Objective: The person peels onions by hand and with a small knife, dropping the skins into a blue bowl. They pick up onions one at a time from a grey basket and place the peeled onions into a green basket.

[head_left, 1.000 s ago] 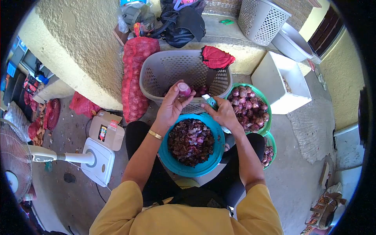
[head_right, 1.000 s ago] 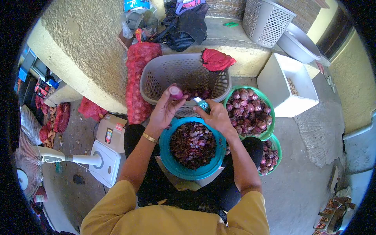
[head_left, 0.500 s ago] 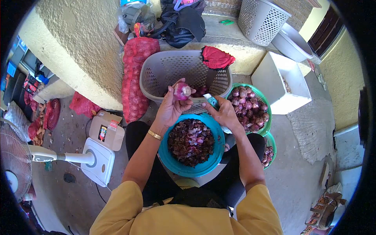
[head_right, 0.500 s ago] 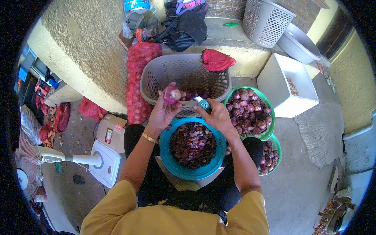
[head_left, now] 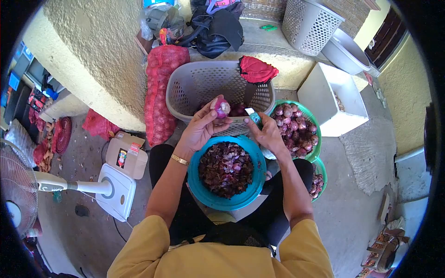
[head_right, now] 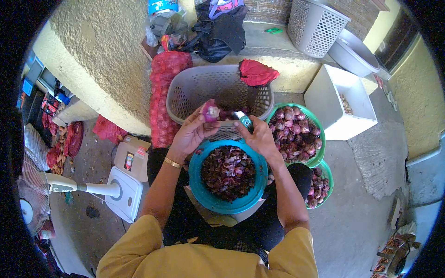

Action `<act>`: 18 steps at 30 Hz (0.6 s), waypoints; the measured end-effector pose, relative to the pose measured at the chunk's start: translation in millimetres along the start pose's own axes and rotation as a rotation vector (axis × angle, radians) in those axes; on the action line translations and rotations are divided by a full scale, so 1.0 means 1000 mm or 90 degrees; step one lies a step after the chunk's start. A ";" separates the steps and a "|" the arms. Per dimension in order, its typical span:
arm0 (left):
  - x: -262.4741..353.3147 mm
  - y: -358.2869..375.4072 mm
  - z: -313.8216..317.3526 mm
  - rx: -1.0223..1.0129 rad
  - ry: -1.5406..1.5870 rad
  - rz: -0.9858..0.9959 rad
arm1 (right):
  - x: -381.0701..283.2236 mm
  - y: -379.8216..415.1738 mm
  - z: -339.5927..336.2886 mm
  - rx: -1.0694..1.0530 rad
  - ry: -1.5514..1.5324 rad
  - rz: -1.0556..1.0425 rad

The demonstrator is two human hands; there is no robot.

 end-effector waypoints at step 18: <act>-0.012 -0.006 0.007 0.039 -0.075 -0.062 | -0.018 0.001 -0.008 -0.187 -0.335 0.065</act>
Point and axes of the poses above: each hand's wrist, its own y-axis away from the middle knuckle, its own z-axis out of the palm, x = y × z, the point moved 2 cm from there along -y, towards the middle knuckle, and after that the axes turned 7 degrees about z, right-handed, at the moved point
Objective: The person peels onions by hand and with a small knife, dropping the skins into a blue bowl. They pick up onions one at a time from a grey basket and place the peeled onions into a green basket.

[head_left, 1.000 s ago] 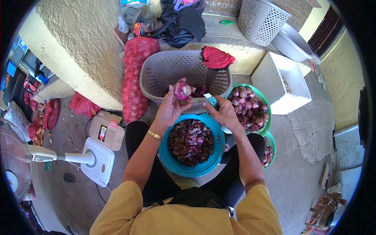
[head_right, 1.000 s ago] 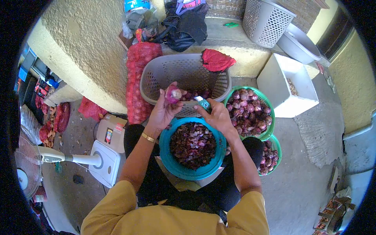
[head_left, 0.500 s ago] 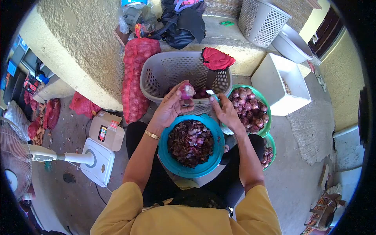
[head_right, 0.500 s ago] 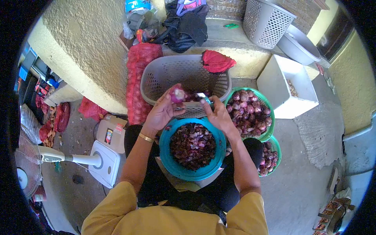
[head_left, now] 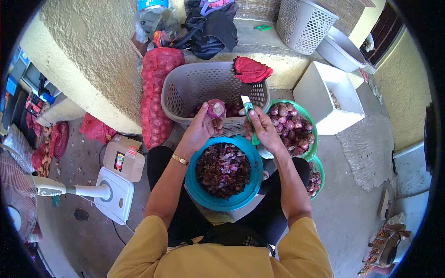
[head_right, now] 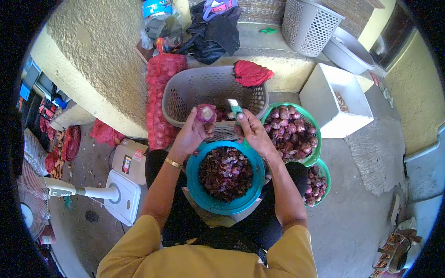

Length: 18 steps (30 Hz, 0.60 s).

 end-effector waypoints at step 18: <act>-0.012 -0.008 -0.005 -0.058 -0.024 -0.054 | 0.009 -0.007 0.002 0.091 0.208 -0.101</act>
Point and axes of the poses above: each hand's wrist, its own y-axis away from the middle knuckle, its own z-axis out of the palm, x = y × z, the point moved 2 cm from there along -y, towards the middle knuckle, and after that the axes turned 7 degrees about z, right-handed, at the moved point
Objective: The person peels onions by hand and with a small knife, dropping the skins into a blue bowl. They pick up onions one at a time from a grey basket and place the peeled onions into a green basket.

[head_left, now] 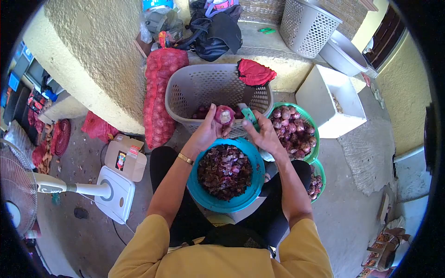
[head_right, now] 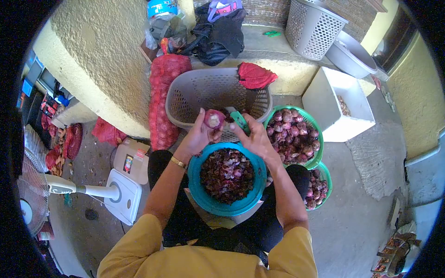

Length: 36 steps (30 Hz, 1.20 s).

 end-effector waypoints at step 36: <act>-0.012 0.001 0.022 0.010 0.002 -0.013 | -0.023 -0.003 -0.002 0.173 0.385 -0.055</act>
Point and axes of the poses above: each hand's wrist, its own y-axis away from the middle knuckle, its own z-axis out of the palm, x = y × z, the point moved 2 cm from there along -y, towards the middle knuckle, and after that the axes turned 7 degrees about z, right-handed, at the moved point
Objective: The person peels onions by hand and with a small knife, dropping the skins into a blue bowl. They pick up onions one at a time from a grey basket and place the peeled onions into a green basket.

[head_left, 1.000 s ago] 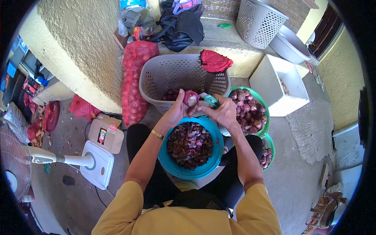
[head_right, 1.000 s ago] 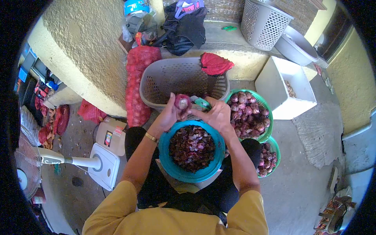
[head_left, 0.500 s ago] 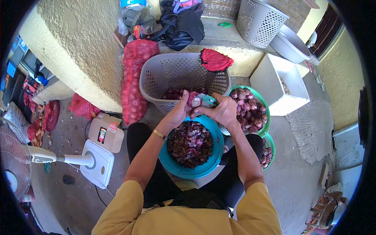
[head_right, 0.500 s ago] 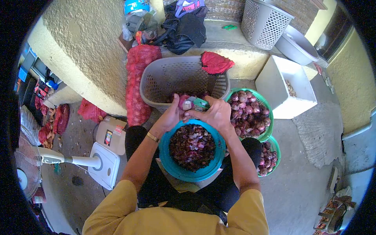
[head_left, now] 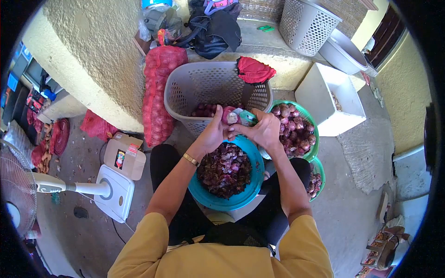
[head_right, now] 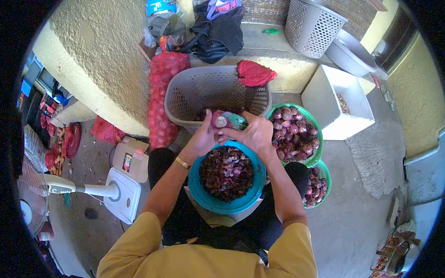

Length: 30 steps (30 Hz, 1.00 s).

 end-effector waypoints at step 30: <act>-0.013 -0.002 -0.003 0.084 -0.017 0.021 | 0.004 0.002 0.014 -0.002 0.037 -0.021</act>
Point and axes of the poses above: each hand's wrist, its own y-axis away from the middle knuckle, its own z-axis out of the palm, x = y × z, the point moved 2 cm from there along -y, towards the middle knuckle, and after that the axes turned 7 degrees about z, right-handed, at the moved point
